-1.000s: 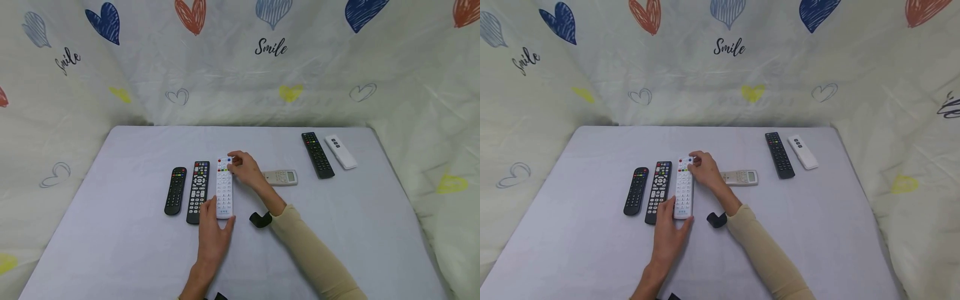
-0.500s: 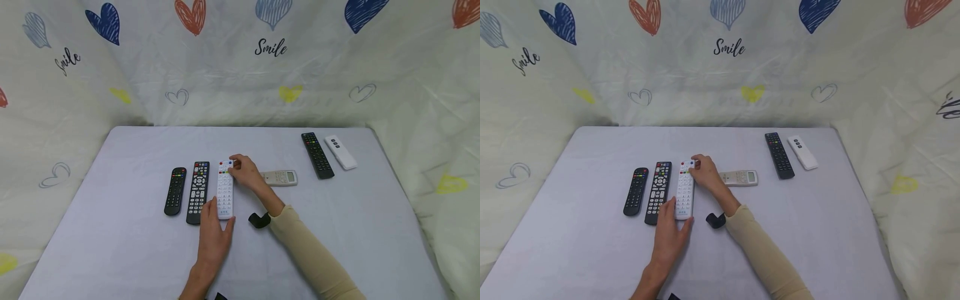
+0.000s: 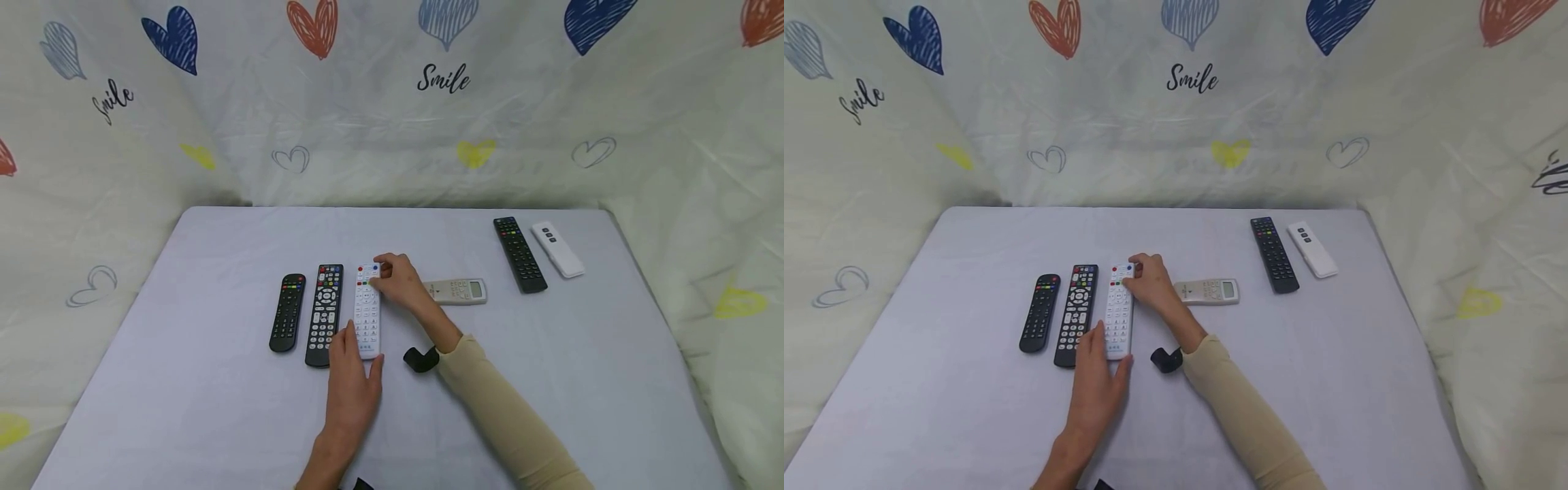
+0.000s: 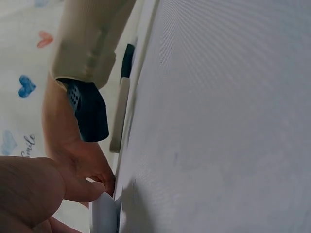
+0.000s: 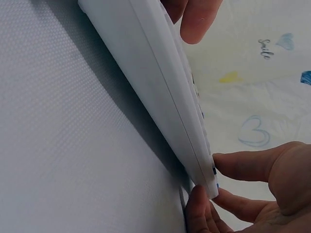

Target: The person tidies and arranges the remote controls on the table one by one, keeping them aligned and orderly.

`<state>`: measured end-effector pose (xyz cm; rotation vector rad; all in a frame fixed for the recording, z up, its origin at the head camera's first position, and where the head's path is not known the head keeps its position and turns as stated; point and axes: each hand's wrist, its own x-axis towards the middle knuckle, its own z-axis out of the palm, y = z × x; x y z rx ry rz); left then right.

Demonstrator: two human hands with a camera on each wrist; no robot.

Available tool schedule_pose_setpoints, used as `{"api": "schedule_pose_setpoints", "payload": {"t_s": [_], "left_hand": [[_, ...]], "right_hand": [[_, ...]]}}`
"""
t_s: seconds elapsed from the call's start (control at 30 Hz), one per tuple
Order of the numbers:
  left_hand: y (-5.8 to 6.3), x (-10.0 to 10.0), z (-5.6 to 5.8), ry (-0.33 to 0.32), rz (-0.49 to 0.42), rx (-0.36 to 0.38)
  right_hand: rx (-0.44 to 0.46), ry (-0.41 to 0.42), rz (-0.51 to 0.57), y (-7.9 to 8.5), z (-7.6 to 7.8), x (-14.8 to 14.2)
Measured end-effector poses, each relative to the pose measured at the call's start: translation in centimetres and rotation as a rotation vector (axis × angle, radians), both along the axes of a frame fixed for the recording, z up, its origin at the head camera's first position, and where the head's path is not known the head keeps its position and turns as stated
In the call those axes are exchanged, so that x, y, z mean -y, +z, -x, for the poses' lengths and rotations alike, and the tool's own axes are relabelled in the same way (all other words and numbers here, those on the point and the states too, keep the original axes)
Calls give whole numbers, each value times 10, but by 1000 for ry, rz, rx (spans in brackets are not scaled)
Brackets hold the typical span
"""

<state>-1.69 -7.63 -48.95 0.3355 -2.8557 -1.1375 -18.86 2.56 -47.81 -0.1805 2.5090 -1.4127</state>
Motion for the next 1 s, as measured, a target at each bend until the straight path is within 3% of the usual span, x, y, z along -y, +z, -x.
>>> {"api": "schedule_pose_setpoints", "payload": {"t_s": [0.4,1.0], "left_hand": [[1,-1,0,12,40,11],[-1,-1,-1,8,90,-46]], "right_hand": [[4,22,4,-1,1,2],[15,1,-11,0,-1,0]]}}
